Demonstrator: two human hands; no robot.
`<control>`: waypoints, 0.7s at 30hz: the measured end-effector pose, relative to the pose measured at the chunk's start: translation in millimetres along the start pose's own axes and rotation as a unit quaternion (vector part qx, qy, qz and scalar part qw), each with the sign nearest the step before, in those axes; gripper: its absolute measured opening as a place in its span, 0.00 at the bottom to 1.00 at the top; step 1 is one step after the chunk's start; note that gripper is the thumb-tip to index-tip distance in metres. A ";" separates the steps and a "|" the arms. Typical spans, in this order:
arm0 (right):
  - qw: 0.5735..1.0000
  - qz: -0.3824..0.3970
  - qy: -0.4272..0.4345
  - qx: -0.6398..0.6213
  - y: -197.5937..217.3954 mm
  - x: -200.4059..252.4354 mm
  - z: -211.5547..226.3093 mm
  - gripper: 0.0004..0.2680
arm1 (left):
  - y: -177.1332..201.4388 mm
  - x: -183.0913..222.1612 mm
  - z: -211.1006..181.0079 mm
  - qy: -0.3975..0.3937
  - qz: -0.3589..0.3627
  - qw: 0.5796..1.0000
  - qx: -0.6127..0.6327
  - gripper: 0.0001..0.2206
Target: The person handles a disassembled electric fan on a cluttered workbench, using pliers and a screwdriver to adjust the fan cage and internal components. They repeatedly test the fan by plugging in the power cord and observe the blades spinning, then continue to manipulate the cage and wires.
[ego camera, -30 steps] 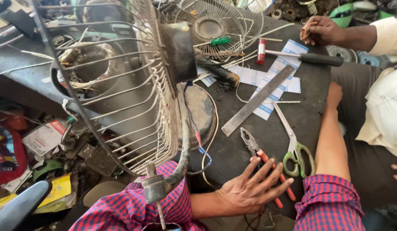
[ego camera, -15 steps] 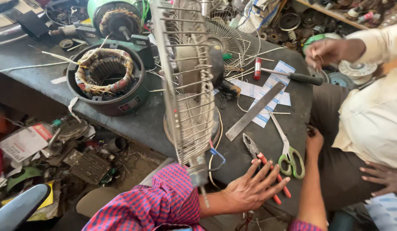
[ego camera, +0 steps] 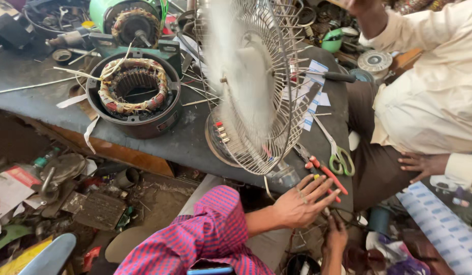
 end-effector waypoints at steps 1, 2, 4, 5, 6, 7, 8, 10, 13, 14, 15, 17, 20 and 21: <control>1.000 0.006 -0.018 0.022 1.7 16.9 -8.9 0.12 | 4.2 12.7 -5.2 -0.005 0.011 1.000 0.022 0.36; 0.998 0.013 -0.036 0.043 5.8 37.8 -19.1 0.12 | 10.6 30.1 -10.2 -0.011 0.022 0.999 0.044 0.37; 0.995 0.025 -0.068 0.069 4.9 63.8 -33.0 0.12 | 26.8 62.3 -9.8 -0.010 0.050 0.993 0.110 0.37; 0.993 0.029 -0.083 0.075 4.1 78.2 -40.5 0.12 | 35.7 79.3 -6.6 -0.002 0.069 0.985 0.156 0.37; 0.991 0.033 -0.099 0.080 0.9 91.5 -47.5 0.12 | 45.8 95.1 -0.4 0.028 0.068 0.981 0.178 0.35; 0.989 0.066 -0.069 0.113 -7.0 102.0 -48.6 0.12 | 56.2 110.3 6.3 0.057 0.068 0.976 0.200 0.32; 0.984 0.098 -0.039 0.147 -14.9 111.9 -48.1 0.13 | 69.0 126.3 15.8 0.108 0.046 0.965 0.235 0.30; 0.964 0.167 0.004 0.205 -35.9 131.2 -46.6 0.14 | 94.1 152.2 35.5 0.201 -0.019 0.944 0.260 0.27; 0.920 0.264 0.020 0.289 -74.4 149.3 -42.7 0.14 | 126.0 183.8 57.7 0.329 -0.123 0.892 0.286 0.24; 0.902 0.286 0.009 0.322 -87.6 154.1 -43.0 0.14 | 136.9 191.0 61.0 0.336 -0.163 0.876 0.304 0.24; 0.883 0.309 -0.001 0.354 -100.6 156.4 -43.0 0.14 | 147.3 196.4 65.2 0.343 -0.203 0.859 0.322 0.24; 0.849 0.344 0.069 0.395 -127.6 162.7 -39.0 0.13 | 161.7 201.8 71.7 0.356 -0.263 0.825 0.353 0.24; 0.823 0.385 0.167 0.383 -150.0 177.5 -36.9 0.12 | 178.6 195.2 80.7 0.356 -0.308 0.794 0.386 0.26; 0.817 0.396 0.200 0.369 -154.3 180.5 -35.3 0.12 | 184.0 189.9 81.6 0.346 -0.313 0.793 0.392 0.28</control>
Point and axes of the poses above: each hand's wrist, its own x-axis away from the middle knuckle, its own y-axis out of the back of the hand, z = x × y, the point moved 5 cm from there along -x, towards the middle knuckle, and after that the axes turned 10 degrees about x, right-handed, at the moved point
